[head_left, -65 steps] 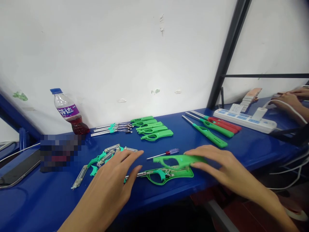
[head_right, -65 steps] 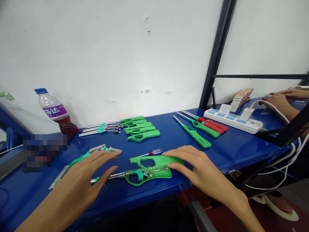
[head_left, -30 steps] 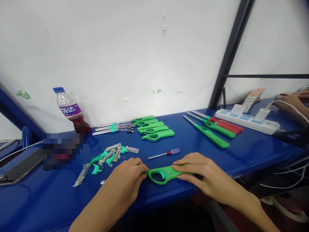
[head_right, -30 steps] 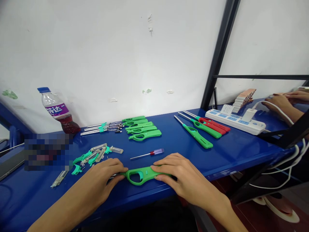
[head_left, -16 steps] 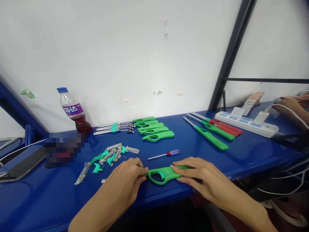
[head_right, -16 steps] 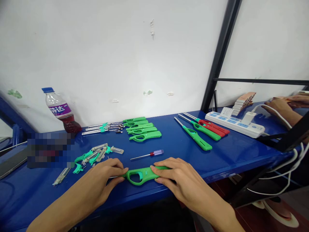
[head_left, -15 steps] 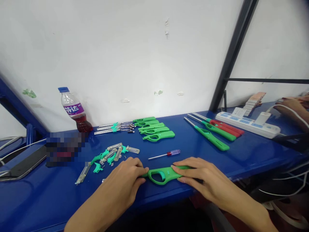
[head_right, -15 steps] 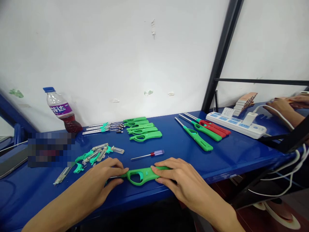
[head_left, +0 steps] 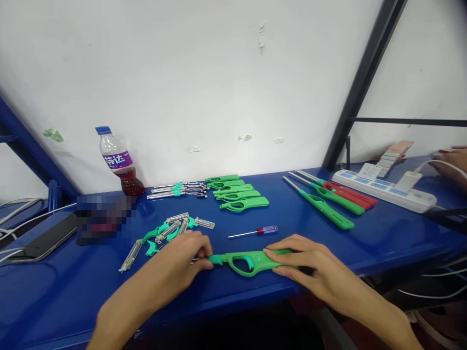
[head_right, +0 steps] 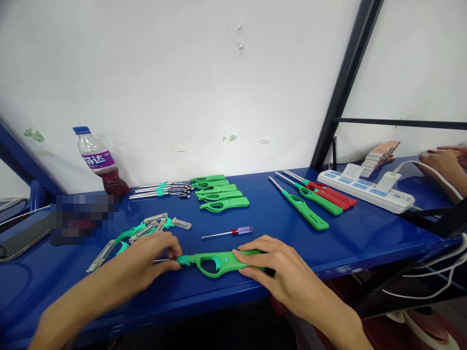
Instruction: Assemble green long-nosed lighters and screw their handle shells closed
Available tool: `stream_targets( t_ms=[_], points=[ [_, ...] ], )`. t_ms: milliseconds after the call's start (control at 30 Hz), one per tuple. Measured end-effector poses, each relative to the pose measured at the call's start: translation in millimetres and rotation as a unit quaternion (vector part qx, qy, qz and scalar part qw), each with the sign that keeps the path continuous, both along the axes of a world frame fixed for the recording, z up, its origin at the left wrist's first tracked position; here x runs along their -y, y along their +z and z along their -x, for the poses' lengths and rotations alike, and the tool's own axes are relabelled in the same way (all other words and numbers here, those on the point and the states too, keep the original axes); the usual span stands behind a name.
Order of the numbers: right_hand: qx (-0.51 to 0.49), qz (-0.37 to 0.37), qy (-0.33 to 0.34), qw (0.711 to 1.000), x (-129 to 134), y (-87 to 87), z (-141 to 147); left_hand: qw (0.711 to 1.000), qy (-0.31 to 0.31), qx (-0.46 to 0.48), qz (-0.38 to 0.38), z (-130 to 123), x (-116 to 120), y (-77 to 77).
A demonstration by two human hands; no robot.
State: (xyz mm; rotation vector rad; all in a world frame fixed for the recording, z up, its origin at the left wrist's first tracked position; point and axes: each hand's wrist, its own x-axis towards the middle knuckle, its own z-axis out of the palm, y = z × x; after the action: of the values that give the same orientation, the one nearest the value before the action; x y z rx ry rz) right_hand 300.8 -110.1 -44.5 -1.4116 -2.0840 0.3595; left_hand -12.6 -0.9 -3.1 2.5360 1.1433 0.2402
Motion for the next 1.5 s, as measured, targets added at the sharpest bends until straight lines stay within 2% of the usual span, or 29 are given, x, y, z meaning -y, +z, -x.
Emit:
stream_targets(
  t_ms=[133,300,467,533,667,767,833,1000,1167,1400,1500],
  points=[
    [-0.020,0.000,0.003,1.000,-2,-2.3,-3,0.999,-0.040,0.016,-0.024,-25,6,0.7],
    [-0.008,-0.002,-0.025,1.000,-2,-6.6,-2,0.998,-0.043,0.014,-0.040,-30,10,-1.4],
    [0.041,0.013,-0.041,0.998,1,-5.1,3,0.994,-0.077,0.073,-0.018,-37,25,-3.1],
    [0.044,0.015,-0.045,0.998,1,-3.5,5,0.995,-0.068,0.063,-0.040,-35,27,-2.7],
    [0.044,0.017,-0.045,0.998,2,-1.8,8,0.996,-0.017,-0.012,-0.085,-29,16,-0.9],
    [0.044,0.015,-0.046,0.998,3,-3.4,7,0.997,-0.041,-0.029,-0.064,-30,7,-0.4],
    [0.043,0.010,-0.046,0.998,3,-6.5,4,0.995,-0.065,-0.022,-0.068,-33,6,-1.5],
    [0.046,-0.021,-0.077,0.996,3,-17.5,-3,0.985,-0.065,0.007,-0.160,-39,9,-9.7],
    [0.061,-0.017,-0.096,0.993,8,-23.3,-6,0.973,-0.085,0.045,-0.212,-43,8,-15.1],
    [0.070,-0.022,-0.086,0.994,13,-27.2,-11,0.960,-0.111,0.080,-0.245,-45,11,-14.8],
    [0.073,-0.052,-0.075,0.993,14,-27.1,-12,0.960,-0.116,0.100,-0.236,-44,13,-14.2]
  ],
)
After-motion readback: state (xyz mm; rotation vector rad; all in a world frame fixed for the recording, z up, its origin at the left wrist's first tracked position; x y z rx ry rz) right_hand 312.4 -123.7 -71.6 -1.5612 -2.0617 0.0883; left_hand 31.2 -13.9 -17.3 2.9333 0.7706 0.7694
